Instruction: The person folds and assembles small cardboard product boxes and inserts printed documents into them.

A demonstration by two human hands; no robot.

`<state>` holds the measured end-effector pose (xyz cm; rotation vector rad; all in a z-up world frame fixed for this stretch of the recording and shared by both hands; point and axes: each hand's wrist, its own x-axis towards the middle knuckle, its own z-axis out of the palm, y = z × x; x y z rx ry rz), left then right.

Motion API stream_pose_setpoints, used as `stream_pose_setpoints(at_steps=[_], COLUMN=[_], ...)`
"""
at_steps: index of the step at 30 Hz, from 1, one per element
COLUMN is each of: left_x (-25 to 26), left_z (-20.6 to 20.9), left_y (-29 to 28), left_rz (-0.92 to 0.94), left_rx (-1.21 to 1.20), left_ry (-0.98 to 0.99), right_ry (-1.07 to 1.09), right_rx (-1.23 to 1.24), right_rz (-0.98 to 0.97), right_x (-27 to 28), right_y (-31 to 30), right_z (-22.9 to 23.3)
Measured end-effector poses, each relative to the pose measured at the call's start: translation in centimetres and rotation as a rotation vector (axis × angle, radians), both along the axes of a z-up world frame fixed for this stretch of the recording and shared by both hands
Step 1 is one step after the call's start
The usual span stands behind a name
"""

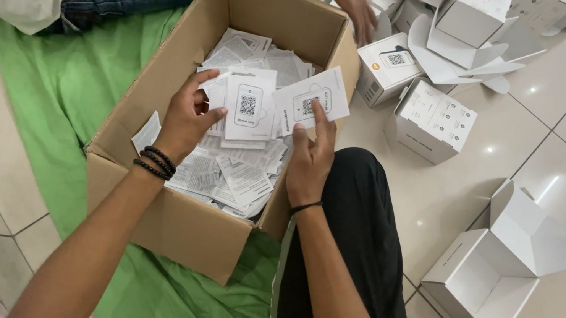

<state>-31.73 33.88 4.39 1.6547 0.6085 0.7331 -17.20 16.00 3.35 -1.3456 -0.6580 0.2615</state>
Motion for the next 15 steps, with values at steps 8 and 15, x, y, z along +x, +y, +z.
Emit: stream_pose_setpoints(at_steps=[8, 15], left_x=[-0.4, -0.3], left_z=[0.3, -0.3], left_y=[-0.5, 0.1], left_rz=[0.194, 0.02], left_rx=[0.26, 0.174], left_ry=[0.112, -0.166], right_ry=[-0.227, -0.484], right_rx=[-0.204, -0.218], right_rz=[-0.055, -0.199], right_x=[-0.7, -0.9], right_y=[-0.1, 0.1], right_z=[1.3, 0.1])
